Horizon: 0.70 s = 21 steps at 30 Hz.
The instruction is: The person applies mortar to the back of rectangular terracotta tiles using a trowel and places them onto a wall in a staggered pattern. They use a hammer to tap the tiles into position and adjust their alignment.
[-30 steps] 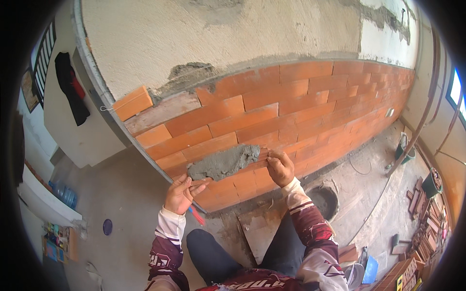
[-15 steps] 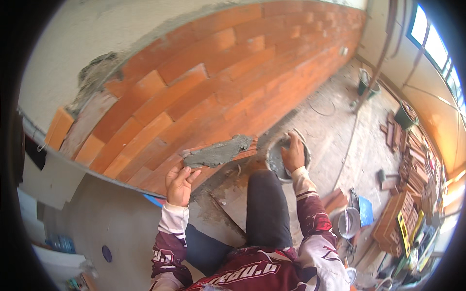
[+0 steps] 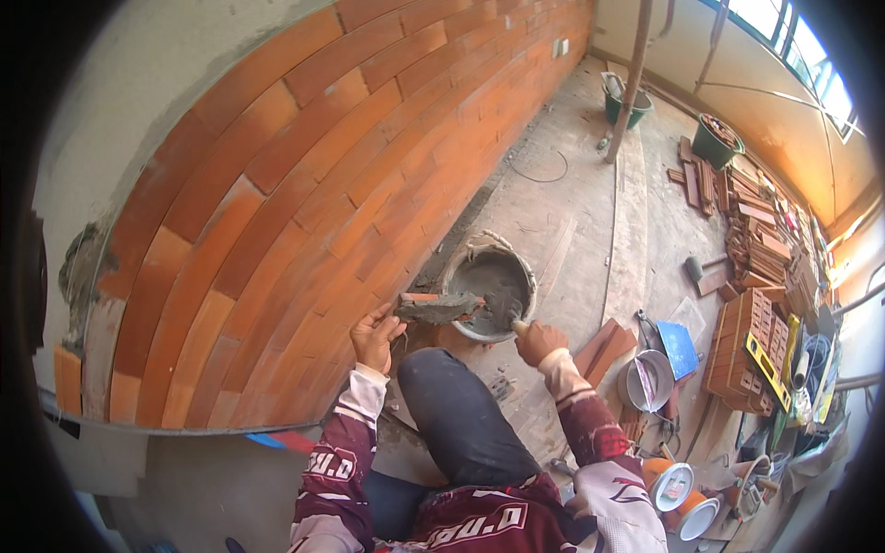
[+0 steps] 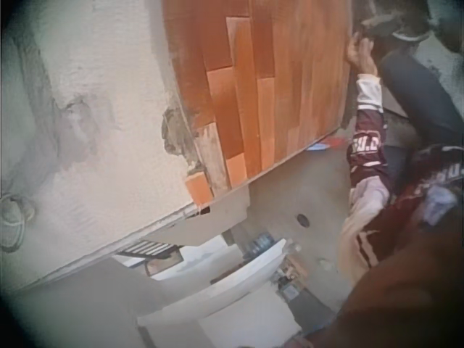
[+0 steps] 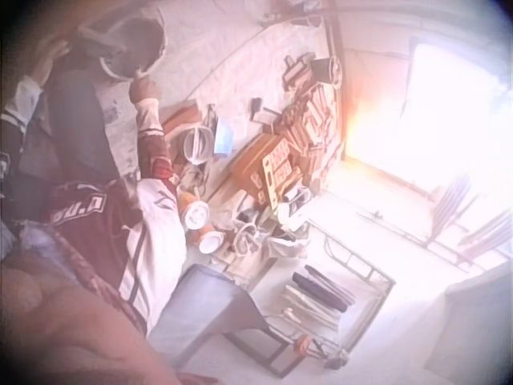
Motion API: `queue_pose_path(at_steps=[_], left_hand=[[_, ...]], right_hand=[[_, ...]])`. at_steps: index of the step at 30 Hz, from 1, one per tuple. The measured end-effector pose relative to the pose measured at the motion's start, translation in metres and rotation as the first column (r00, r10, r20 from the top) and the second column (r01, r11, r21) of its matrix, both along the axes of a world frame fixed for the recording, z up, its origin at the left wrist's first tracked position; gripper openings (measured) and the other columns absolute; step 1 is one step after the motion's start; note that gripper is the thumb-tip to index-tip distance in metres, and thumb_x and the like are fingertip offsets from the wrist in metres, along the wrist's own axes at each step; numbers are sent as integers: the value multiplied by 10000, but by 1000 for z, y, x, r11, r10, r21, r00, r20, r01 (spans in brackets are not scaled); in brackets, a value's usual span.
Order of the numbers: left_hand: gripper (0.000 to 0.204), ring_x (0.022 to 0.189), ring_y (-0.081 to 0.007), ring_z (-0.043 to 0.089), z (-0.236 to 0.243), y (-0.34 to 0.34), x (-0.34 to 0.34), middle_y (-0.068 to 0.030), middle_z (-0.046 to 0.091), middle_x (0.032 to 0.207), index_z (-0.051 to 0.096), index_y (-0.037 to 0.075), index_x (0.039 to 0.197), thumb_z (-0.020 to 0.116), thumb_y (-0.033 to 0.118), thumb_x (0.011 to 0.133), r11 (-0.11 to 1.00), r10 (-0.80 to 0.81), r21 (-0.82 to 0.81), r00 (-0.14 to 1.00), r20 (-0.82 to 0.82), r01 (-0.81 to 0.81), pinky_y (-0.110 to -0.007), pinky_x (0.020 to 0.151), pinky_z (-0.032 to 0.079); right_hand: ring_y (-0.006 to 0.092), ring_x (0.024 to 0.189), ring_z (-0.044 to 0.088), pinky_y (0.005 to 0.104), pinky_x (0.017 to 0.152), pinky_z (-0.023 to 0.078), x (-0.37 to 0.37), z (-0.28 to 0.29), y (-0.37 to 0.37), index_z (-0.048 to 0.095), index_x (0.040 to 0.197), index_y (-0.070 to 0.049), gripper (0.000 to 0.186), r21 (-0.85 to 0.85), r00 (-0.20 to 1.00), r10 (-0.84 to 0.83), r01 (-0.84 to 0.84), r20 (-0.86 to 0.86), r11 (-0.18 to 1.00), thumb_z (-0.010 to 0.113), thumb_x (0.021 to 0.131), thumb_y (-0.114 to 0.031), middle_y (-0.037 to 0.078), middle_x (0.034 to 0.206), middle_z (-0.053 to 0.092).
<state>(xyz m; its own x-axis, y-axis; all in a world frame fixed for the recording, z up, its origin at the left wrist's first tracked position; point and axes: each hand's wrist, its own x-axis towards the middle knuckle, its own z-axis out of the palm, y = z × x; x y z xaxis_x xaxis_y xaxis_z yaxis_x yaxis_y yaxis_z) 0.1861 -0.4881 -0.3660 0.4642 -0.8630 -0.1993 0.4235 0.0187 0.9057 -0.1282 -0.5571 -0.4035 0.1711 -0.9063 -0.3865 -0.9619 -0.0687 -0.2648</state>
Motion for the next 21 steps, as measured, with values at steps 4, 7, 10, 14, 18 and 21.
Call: queue_pose_path(at_steps=[4,7,10,14,18,21], left_hand=[[282,796,-152,679,-10,-6,-8,-123,670,965,608,-112,1117,654,-69,843,1000,-3,13,999,35,2,-266,699,616],[278,793,-148,675,-12,-13,-17,-115,669,955,611,-110,1115,657,-69,844,1000,14,4,995,102,-15,-271,704,613],[273,792,-145,671,-12,-23,-28,-108,666,953,613,-109,1115,658,-67,848,1000,29,5,989,147,-30,-274,711,610],[261,794,-149,673,-15,-33,-36,-111,669,959,616,-108,1109,649,-74,853,999,29,-23,974,225,-24,-270,712,606],[248,788,-133,662,-11,-35,-47,-100,676,953,631,-114,1098,645,-55,857,1000,21,-17,973,230,-17,-258,728,584],[250,808,-140,668,-4,-33,-54,-117,676,978,620,-114,1104,641,-63,861,999,30,-38,980,198,-23,-261,726,589]], right_hand=[[430,813,678,507,698,533,-11,1,43,516,1178,-9,446,-144,978,0,31,209,989,645,861,-295,258,890,681],[431,743,668,520,623,520,11,53,75,424,1328,-66,543,-307,936,60,52,346,950,637,871,-265,233,877,670],[394,677,655,504,571,508,30,76,94,428,1396,-101,600,-374,926,66,84,371,923,649,865,-273,188,860,660],[328,594,630,449,506,493,47,92,111,456,1409,-103,604,-465,924,122,66,362,883,657,860,-253,138,818,625],[302,624,633,429,487,488,54,96,120,451,1424,-95,589,-493,927,141,53,347,869,633,875,-210,127,844,596],[324,662,641,450,514,500,55,89,121,433,1436,-87,578,-462,930,121,57,347,885,600,894,-199,148,878,584]])
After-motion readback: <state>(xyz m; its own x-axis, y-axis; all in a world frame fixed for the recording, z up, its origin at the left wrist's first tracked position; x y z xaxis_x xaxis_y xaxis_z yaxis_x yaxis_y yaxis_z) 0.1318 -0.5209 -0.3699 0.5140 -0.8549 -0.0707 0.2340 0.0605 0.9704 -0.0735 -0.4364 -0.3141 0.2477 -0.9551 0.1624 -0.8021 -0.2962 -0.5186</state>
